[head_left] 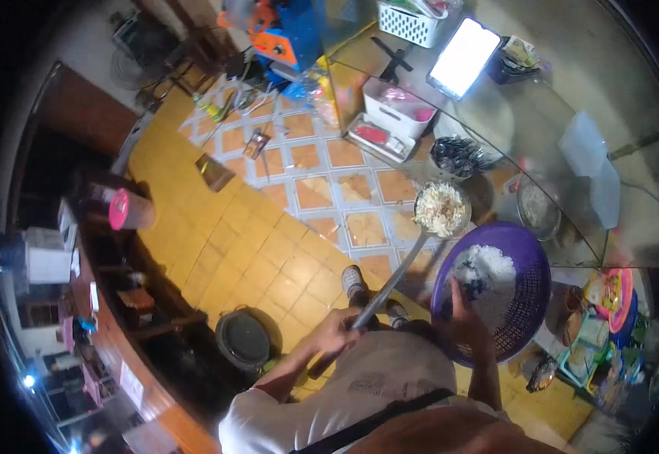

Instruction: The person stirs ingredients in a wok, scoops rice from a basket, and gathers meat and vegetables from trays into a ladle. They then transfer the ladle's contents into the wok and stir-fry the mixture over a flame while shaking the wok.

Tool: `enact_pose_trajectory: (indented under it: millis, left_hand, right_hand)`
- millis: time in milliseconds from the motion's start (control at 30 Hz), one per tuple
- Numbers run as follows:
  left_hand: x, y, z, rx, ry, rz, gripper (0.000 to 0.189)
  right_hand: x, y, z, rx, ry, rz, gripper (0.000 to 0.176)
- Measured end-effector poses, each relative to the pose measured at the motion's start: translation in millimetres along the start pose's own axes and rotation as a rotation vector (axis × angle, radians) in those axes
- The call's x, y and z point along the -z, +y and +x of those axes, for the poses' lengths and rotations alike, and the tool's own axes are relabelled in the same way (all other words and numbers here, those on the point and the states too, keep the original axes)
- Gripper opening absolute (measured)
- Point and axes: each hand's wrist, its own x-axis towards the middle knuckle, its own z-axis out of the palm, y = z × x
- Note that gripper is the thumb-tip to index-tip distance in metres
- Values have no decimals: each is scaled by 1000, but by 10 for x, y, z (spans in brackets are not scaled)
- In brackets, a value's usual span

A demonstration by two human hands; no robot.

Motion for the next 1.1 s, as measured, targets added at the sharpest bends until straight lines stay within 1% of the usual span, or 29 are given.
enact_pose_trajectory:
  millis: [33, 67, 100, 133, 167, 200, 233, 300, 333, 400, 433, 467, 500, 533, 567, 600, 633, 700, 767, 800, 833, 867, 900, 933, 967, 1000, 1033, 1067, 1100]
  left_hand:
    - [115, 36, 72, 9, -32, -4, 18]
    - [224, 79, 151, 95, -72, 122, 20]
    - [304, 120, 216, 177, -105, 247, 21]
    - [371, 205, 266, 186, -126, 245, 21]
    - [435, 320, 320, 253, -159, 308, 25]
    - [463, 382, 398, 318, -191, 375, 29]
    - [549, 370, 430, 173, -220, 388, 32]
    - [681, 423, 515, 198, -271, 396, 32]
    - [720, 490, 543, 217, -309, 403, 33]
    - [765, 529, 555, 212, -302, 406, 34]
    - [757, 534, 574, 199, -285, 404, 34]
    - [781, 547, 588, 200, -292, 403, 34]
    - [808, 559, 600, 140, -301, 442, 35]
    - [840, 567, 606, 80, -307, 479, 36]
    - [865, 563, 608, 83, -310, 480, 36]
    - [882, 555, 619, 134, -329, 408, 36]
    - [890, 551, 630, 184, -347, 335, 37]
    - [879, 614, 642, 218, -360, 340, 37]
    - [883, 634, 641, 251, -363, 349, 37]
    - [875, 616, 642, 180, -350, 371, 37]
    - [867, 597, 632, 109, -339, 392, 37]
    - [864, 582, 622, 111, -339, 393, 37]
    - [855, 565, 611, 176, -339, 381, 35]
    - [848, 548, 605, 241, -339, 368, 34]
    - [840, 525, 596, 242, -339, 369, 34]
    - [845, 507, 591, 198, -333, 387, 35]
    - [845, 496, 588, 152, -327, 406, 36]
    - [841, 496, 579, 152, -325, 406, 36]
    - [844, 501, 579, 162, -326, 399, 36]
  right_hand:
    - [-33, -44, 16, -97, -19, 67, 99]
    - [-68, -90, 53, -189, -37, 137, 96]
    - [-78, -113, 81, -212, -31, 143, 96]
    - [-76, -133, 91, -291, -119, 103, 93]
    - [-76, -157, 104, -366, -207, 64, 90]
    - [-61, -140, 103, -382, -202, 74, 90]
    - [-59, -176, 126, -362, -155, 93, 88]
    - [-35, -291, 169, -350, -109, 119, 87]
    - [-6, -373, 175, -367, -53, -20, 81]
    - [-106, -324, 173, -392, 2, -153, 75]
    - [-257, -81, 109, -304, 76, -410, 74]
    - [-277, -72, 113, -258, 110, -537, 73]
    - [-297, -63, 116, -217, 149, -666, 73]
    - [-212, -226, 166, -407, 98, -257, 66]
    - [-178, -320, 191, -580, 45, 159, 60]
    - [-271, -198, 159, -583, 45, 161, 60]
    - [-427, 39, 84, -540, 118, 135, 53]
    - [-461, 93, 65, -499, 192, 109, 46]
    - [-235, -193, 206, -541, 163, 99, 36]
    - [-152, -280, 205, -539, 161, 101, 36]
    - [-81, -363, 184, -526, 62, 131, 35]
    - [-55, -400, 170, -513, -36, 161, 33]
    - [-198, -168, 105, -514, -37, 162, 33]
    - [-447, 251, 6, -370, 108, -3, 33]
    - [-460, 255, 4, -294, 178, -80, 34]
    - [-466, 246, 7, -222, 251, -164, 34]
    - [-202, -198, 141, -386, 291, 99, 43]
    - [-61, -437, 204, -545, 326, 364, 52]
    - [-90, -412, 195, -545, 324, 364, 52]
